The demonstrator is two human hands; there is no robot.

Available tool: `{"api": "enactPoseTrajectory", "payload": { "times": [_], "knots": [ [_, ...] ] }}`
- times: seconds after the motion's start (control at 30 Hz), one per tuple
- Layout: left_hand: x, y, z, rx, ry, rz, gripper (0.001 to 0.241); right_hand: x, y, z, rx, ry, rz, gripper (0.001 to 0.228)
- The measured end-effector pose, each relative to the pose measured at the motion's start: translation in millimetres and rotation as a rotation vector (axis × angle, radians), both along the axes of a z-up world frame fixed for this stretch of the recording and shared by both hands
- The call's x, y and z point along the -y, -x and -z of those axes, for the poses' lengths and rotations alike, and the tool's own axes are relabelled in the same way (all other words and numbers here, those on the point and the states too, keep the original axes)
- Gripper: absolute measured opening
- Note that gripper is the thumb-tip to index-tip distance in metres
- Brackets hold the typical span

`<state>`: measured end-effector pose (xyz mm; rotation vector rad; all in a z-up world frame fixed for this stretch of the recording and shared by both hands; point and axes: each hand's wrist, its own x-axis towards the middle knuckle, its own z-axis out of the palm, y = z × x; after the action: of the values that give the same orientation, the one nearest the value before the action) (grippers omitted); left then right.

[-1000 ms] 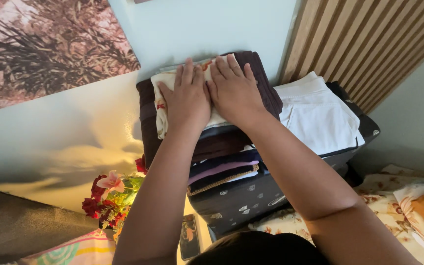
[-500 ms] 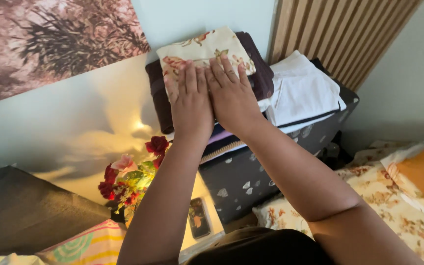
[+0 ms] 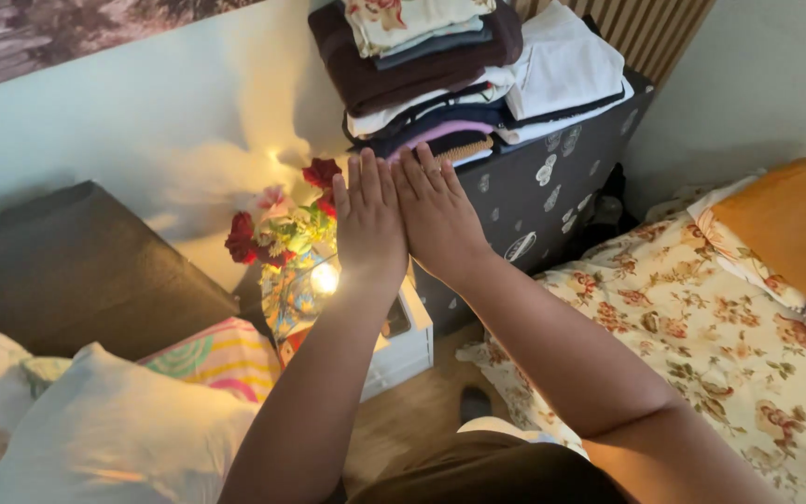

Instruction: The person folds various clothing items on a bed, including a floral cloth, a maroon and white t-shirt, a yellow patterned top, a black and white checkered shirt, and a grey t-shirt. Each item is smoothed and folded by hand before being placed into a black suitcase.

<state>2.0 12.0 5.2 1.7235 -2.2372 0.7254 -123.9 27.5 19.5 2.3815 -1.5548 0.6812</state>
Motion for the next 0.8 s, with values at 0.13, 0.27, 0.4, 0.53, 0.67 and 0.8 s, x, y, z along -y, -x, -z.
{"api": "enactPoseTrajectory", "payload": {
  "times": [0.13, 0.27, 0.4, 0.53, 0.67, 0.8],
  "knots": [
    [-64, 8, -10, 0.042, -0.126, -0.058, 0.074, -54, 4, 1, -0.054, -0.002, 0.004, 0.064],
    [-109, 15, 1, 0.045, -0.114, -0.143, 0.074, -100, 10, 0, -0.081, -0.057, -0.051, 0.067],
    [-181, 49, 10, -0.009, -0.145, -0.198, 0.069, -158, 36, 3, -0.207, -0.051, -0.064, 0.072],
    [-243, 88, 37, -0.089, -0.175, -0.185, 0.067, -218, 78, 41, -0.18, -0.083, -0.086, 0.065],
    [-285, 108, 55, -0.051, -0.087, -0.258, 0.069, -256, 97, 47, -0.195, -0.077, -0.112, 0.066],
    [-337, 94, 58, -0.009, -0.106, -0.353, 0.069, -293, 82, 61, -0.174, -0.104, -0.2, 0.064]
  ]
}}
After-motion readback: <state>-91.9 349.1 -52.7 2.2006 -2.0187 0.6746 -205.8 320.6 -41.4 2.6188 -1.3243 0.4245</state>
